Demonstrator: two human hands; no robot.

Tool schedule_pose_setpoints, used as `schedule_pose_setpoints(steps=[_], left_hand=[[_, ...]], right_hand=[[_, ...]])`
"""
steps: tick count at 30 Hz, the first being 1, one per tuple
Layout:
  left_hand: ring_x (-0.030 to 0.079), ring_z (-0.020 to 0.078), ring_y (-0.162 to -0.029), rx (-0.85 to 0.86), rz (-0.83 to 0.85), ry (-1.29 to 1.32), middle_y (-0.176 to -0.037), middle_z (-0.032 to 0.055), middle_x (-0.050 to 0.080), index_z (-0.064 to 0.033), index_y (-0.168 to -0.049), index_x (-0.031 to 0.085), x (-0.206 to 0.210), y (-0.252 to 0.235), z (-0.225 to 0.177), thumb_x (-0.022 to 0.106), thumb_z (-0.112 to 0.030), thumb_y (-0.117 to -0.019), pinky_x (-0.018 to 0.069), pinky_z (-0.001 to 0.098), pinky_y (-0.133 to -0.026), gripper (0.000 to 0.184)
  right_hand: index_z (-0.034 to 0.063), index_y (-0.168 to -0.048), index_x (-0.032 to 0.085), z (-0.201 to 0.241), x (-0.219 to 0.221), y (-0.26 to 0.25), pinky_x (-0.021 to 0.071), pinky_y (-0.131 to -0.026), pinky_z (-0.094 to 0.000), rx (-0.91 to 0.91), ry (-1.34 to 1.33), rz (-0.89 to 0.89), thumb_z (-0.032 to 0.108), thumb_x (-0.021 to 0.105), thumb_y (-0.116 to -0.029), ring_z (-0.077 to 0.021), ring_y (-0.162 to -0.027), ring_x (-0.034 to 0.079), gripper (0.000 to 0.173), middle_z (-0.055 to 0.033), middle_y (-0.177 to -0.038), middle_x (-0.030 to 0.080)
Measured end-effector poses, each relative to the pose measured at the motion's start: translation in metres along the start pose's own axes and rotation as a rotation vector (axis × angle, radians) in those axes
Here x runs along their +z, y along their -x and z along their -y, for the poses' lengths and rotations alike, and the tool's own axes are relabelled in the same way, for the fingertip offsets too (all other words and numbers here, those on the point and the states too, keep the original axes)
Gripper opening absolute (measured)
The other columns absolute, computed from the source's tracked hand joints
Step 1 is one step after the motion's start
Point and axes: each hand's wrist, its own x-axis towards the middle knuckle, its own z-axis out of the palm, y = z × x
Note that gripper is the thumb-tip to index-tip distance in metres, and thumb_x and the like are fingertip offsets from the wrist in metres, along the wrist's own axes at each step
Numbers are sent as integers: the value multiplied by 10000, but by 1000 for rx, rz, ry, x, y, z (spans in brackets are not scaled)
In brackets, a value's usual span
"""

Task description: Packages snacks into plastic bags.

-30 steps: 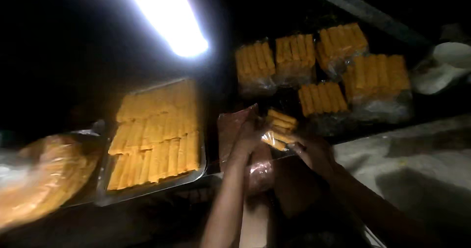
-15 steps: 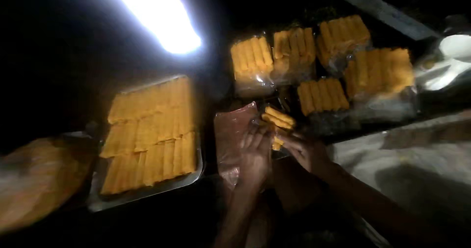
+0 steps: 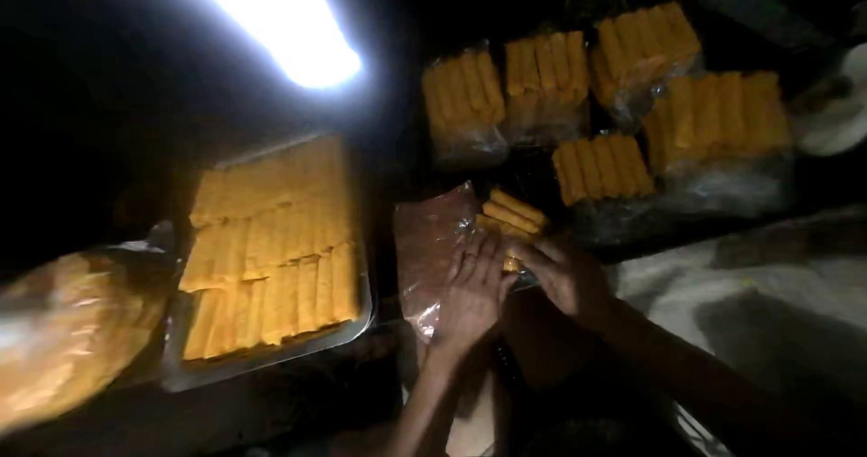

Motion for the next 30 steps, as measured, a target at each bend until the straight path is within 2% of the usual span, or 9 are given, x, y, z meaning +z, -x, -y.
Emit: schedule_pose_setpoints(steps=[6,17,18,20,22,24,27,28,30], left_hand=[[575,342,-1330,1,11,-17,-1413,152,622,-53,-1382,622,0,1,-1,420,-423,-1072,430,518,-1107,523],[571,332,-1334,-9,-13,-44,-1405,148,629,-47,-1365,633,4,3,0,411,-456,-1066,422,511,-1108,553],[570,334,-1336,-13,-10,-34,-1412,152,623,-44,-1371,629,3,3,0,417,-470,-1062,419,520,-1114,567],[538,342,-1373,-58,18,10,-1458,166,584,-31,-1408,596,-1,5,-4,420,-513,-1049,389,553,-1139,625],[512,362,-1391,-117,-17,52,-1474,195,558,-12,-1415,580,-7,8,-13,401,-578,-1034,357,573,-1158,705],[570,401,-1307,-203,-88,73,-1386,228,613,-7,-1350,623,-14,9,-33,409,-637,-1002,415,582,-1095,750],[672,415,-1020,-300,-174,51,-1108,238,700,-2,-1165,697,-21,-3,-75,573,-632,-905,523,552,-868,693],[680,414,-954,-302,-197,51,-1038,237,706,5,-1120,707,-18,-9,-87,644,-588,-863,528,544,-816,649],[674,393,-894,-295,-225,34,-965,212,698,-2,-1056,705,-7,-20,-99,709,-450,-827,517,523,-756,504]], right_hand=[[127,-1214,756,-1,1,0,616,-726,-476,-18,-1,3,113,594,-968,-341,-922,729,294,-155,-1086,739],[146,-1247,744,2,-1,-3,609,-702,-509,-4,2,50,94,641,-941,-388,-936,717,327,-181,-1100,726],[140,-1261,735,2,-3,-2,611,-722,-514,8,-20,54,97,633,-949,-388,-945,718,332,-190,-1108,722],[110,-1313,699,1,-13,2,605,-838,-506,42,-78,82,101,593,-979,-371,-1032,711,351,-191,-1178,712],[51,-1262,715,2,-28,8,586,-922,-486,107,-71,57,89,567,-988,-357,-1090,707,315,-192,-1200,718],[-17,-1131,739,3,-40,13,599,-875,-448,197,-18,-30,122,560,-993,-330,-1003,733,265,-195,-1100,744],[-65,-1053,710,0,-45,9,607,-772,-482,244,72,-156,142,628,-951,-373,-881,727,244,-242,-1008,722],[-51,-1093,715,-2,-44,6,596,-802,-520,215,100,-192,140,641,-942,-409,-931,716,255,-266,-1058,710],[52,-1243,708,-13,-40,-1,556,-877,-569,113,147,-214,158,629,-969,-443,-1052,664,304,-281,-1177,663]])
